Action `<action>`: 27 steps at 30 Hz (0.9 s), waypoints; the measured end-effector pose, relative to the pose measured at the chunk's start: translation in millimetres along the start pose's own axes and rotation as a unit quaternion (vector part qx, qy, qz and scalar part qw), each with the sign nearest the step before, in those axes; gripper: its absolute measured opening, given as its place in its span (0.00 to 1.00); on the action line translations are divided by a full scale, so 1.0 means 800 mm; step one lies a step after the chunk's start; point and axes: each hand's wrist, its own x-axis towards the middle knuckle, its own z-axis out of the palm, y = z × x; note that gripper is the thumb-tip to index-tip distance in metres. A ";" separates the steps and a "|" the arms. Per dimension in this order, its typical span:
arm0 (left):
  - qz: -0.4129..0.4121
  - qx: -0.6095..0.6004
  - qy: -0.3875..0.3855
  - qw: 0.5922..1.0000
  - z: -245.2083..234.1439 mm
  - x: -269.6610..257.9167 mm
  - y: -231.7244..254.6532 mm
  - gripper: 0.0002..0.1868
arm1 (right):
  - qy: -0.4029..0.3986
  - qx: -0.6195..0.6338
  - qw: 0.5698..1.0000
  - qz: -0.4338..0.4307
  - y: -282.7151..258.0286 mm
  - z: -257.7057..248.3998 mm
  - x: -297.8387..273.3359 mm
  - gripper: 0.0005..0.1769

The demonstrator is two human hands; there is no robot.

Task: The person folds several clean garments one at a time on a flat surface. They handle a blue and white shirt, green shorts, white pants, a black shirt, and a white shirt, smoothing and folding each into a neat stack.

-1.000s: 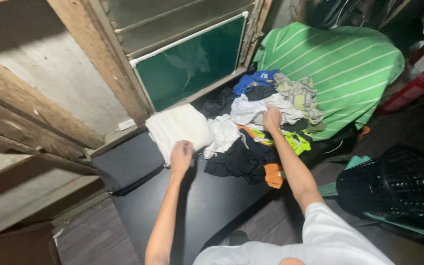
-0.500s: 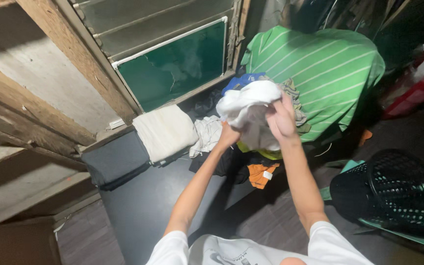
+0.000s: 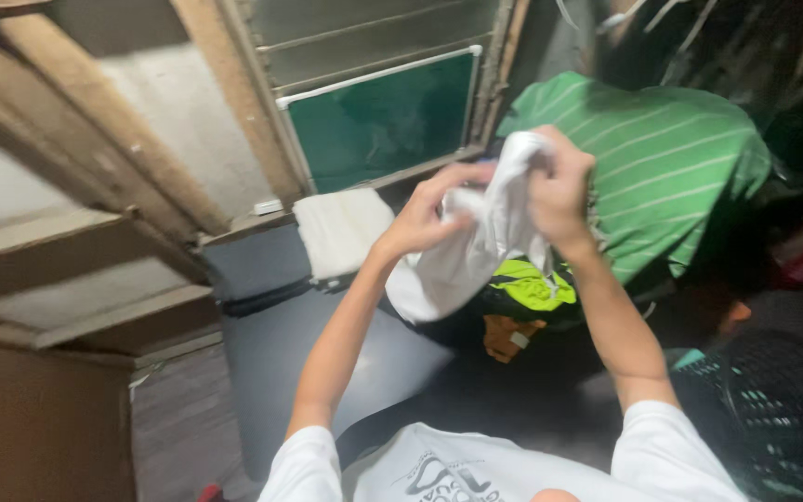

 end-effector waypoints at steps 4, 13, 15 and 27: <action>0.005 0.031 0.239 0.970 -0.074 -0.004 0.002 0.09 | 0.002 -0.075 0.978 -0.194 -0.056 0.016 0.029 0.08; -0.098 0.269 0.451 0.845 -0.348 -0.131 0.117 0.25 | -0.297 -0.164 0.939 0.055 0.005 0.037 0.083 0.15; -0.099 0.247 0.451 0.852 -0.378 -0.142 0.168 0.25 | -0.297 0.091 0.946 0.095 0.007 0.039 0.086 0.16; -0.336 0.143 0.195 0.910 -0.471 -0.261 0.253 0.17 | -0.350 0.139 0.924 0.071 -0.009 0.066 0.106 0.17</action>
